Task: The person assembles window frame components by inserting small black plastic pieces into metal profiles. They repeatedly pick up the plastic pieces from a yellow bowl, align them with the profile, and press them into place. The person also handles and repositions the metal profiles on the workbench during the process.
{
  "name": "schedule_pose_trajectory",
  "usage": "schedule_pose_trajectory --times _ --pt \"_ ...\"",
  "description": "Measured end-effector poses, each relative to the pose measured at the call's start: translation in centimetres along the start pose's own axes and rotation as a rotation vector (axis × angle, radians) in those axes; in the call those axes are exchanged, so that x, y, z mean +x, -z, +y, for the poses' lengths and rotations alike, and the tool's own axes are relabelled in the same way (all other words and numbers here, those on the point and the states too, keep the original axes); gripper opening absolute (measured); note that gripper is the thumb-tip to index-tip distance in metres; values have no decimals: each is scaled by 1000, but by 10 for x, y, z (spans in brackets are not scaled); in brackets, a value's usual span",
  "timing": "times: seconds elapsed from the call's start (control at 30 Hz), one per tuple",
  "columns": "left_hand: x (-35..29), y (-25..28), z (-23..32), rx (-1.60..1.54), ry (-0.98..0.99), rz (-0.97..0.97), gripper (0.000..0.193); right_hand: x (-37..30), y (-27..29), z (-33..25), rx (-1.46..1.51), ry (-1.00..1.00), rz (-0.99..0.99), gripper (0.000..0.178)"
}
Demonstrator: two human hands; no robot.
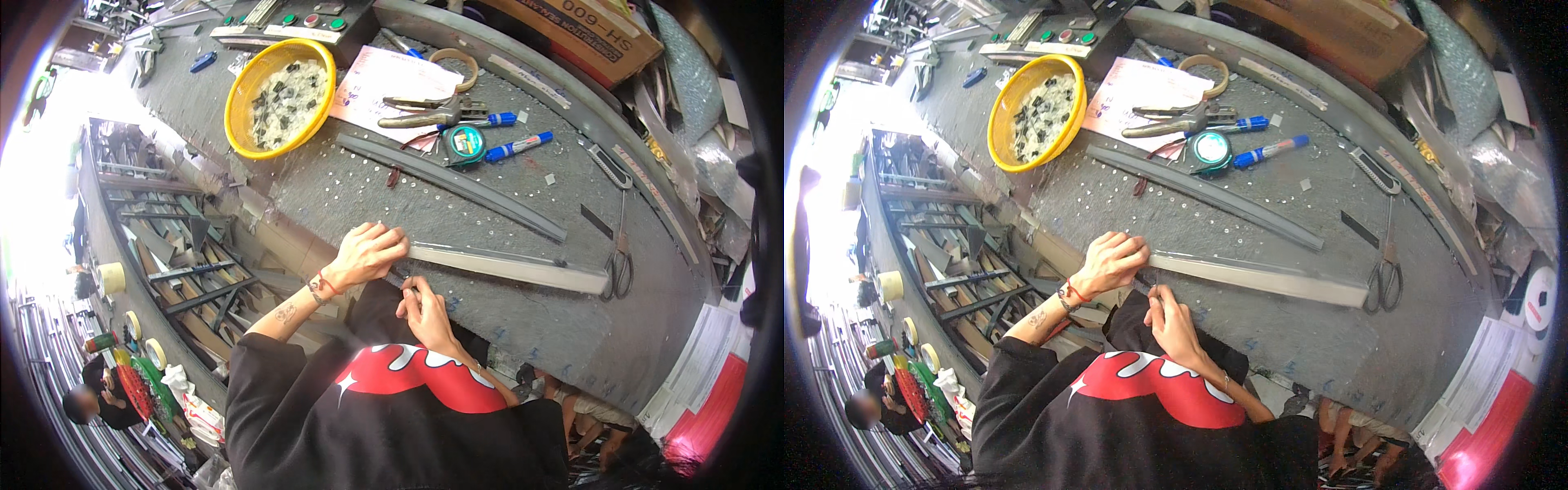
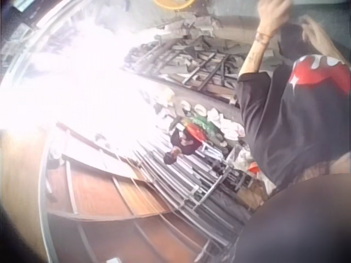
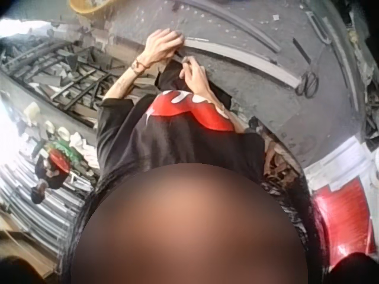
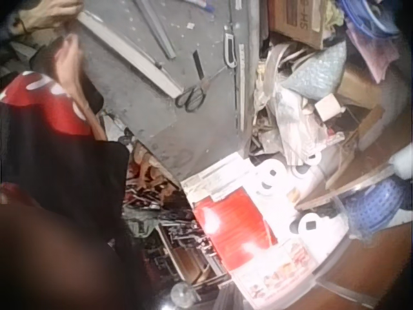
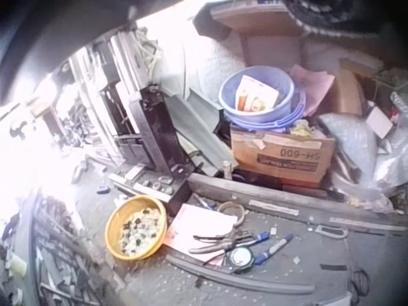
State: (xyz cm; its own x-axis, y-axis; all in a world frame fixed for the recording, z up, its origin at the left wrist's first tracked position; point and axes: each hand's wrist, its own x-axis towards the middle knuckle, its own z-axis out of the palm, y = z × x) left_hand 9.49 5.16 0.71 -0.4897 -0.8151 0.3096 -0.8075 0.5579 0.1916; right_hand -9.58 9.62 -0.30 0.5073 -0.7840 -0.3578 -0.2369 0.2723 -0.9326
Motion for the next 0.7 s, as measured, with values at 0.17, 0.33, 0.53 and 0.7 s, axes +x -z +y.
schedule_pose_trajectory --times 0.17,0.33,0.53,0.7 --pt "8 17 7 46 -52 -69 37 -10 -1 -6 -13 -9 84 15" --pt "11 16 15 8 32 -96 32 -13 0 -6 -197 6 216 15" --pt "3 -6 14 -180 183 -119 19 -12 6 1 -354 32 204 15" --pt "-5 -18 5 -183 117 78 25 -15 11 4 -11 -167 103 16"
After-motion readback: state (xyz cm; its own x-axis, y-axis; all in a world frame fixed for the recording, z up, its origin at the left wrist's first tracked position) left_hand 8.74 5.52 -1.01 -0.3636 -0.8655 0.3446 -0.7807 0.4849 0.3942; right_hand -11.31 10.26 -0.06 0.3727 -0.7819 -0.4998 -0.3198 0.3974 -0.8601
